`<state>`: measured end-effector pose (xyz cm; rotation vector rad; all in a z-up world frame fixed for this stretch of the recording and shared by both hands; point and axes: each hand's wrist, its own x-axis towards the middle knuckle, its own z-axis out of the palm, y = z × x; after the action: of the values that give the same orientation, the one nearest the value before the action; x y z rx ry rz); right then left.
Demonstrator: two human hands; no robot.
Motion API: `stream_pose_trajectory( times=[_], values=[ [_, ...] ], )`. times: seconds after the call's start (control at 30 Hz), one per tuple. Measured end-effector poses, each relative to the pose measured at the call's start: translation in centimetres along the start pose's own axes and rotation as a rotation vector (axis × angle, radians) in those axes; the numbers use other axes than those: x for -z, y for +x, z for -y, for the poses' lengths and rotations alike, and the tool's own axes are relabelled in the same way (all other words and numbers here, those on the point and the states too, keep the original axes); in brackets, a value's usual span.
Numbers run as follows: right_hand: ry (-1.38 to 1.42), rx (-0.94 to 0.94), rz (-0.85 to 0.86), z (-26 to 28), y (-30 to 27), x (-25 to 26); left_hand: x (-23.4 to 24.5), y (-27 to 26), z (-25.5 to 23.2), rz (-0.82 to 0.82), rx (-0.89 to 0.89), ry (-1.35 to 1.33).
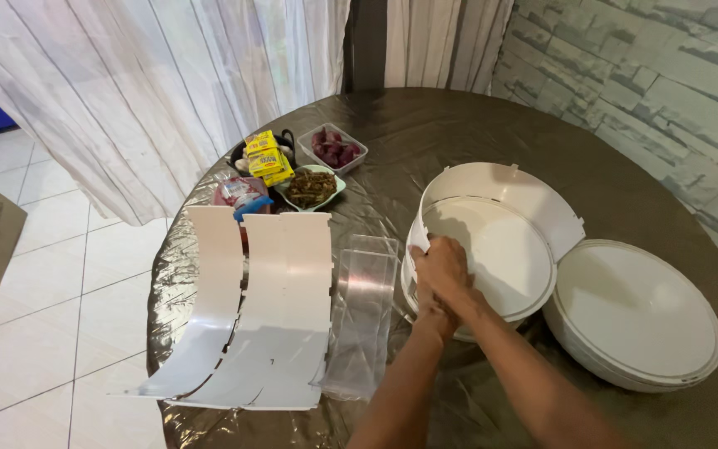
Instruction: The person assembles white plastic food containers by inserting curved white dividers and clear plastic sheets into the container bodies. They then place lids on top and stack the completed units on a round table covered with a gold tablecloth.
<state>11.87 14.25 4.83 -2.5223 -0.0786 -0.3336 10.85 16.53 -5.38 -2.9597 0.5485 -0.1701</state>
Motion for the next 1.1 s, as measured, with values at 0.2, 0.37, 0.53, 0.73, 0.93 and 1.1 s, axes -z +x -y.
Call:
stream_pose_trajectory(
  times=[0.2,0.37,0.53,0.73,0.93,1.1],
  values=[
    [0.108,-0.27,0.009,0.6,-1.0,1.3,1.7,-0.7,-0.3,0.227,-0.043,-0.082],
    [0.066,-0.099,-0.056,0.3,-1.0,0.5,3.5,-1.2,0.0,0.08,0.035,0.023],
    [0.174,-0.293,0.058,-0.1,-0.4,0.3,0.5,0.3,-0.3,0.295,-0.155,0.386],
    [0.084,-0.172,-0.023,-0.2,-1.1,0.3,0.6,-0.1,-0.6,0.1,0.024,-0.073],
    [0.099,0.011,-0.122,-1.2,-1.1,-0.3,6.2,-2.2,0.6,0.102,-0.005,-0.115],
    [0.161,0.219,-0.16,-1.1,-1.9,0.5,7.9,-2.9,0.7,0.099,-0.025,0.033]
  ],
)
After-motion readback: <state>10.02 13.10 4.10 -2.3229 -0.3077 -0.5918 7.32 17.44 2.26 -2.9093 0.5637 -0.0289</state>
